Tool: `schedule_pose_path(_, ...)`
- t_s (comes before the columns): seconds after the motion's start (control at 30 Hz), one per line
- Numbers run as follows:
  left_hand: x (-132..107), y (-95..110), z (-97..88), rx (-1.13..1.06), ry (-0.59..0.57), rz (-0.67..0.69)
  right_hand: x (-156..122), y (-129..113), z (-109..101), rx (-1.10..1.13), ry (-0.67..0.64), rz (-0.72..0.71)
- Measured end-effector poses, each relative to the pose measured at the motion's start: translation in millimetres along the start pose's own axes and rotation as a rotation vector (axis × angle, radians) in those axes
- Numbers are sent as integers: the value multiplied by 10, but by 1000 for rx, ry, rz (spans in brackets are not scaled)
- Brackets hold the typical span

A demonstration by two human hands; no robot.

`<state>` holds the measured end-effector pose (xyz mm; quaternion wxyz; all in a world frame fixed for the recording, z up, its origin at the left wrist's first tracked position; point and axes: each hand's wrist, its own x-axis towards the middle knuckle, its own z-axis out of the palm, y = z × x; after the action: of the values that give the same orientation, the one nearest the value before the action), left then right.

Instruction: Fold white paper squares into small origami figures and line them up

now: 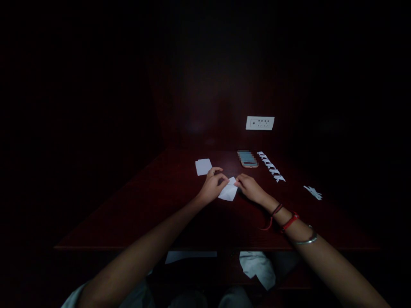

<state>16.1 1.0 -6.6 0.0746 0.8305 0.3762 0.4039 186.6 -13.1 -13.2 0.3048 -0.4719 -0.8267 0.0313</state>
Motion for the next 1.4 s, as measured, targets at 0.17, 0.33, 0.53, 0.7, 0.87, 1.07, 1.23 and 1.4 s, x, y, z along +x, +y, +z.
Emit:
schedule_pose_path(0.17, 14, -40, -31, -14, -21, 0, -21, 4, -65, 141, -66, 51)
schedule_pose_path(0.33, 5, -78, -11, 8, -84, 13, -2, 48, -60, 257, -31, 134)
schedule_pose_path(0.53, -24, -33, -33, -19, -314, 211, 19, 205, 22, 366, -168, 149)
schedule_pose_path(0.7, -39, 11, -85, 64, -512, 373, 3, 249, 0, 288, -119, 216)
schedule_pose_path(0.87, -68, 14, -74, 216, -489, 343, -11, 243, -103, 232, -51, 252)
schedule_pose_path(1.07, -93, 9, -25, 177, -447, 269, -49, 318, -161, 190, 22, 318)
schedule_pose_path(1.23, -79, -38, 50, 83, -391, 188, -74, 315, -123, 116, -78, 355)
schedule_pose_path(1.4, -75, -104, 89, 70, -323, -17, -50, 247, -70, 89, -98, 370)
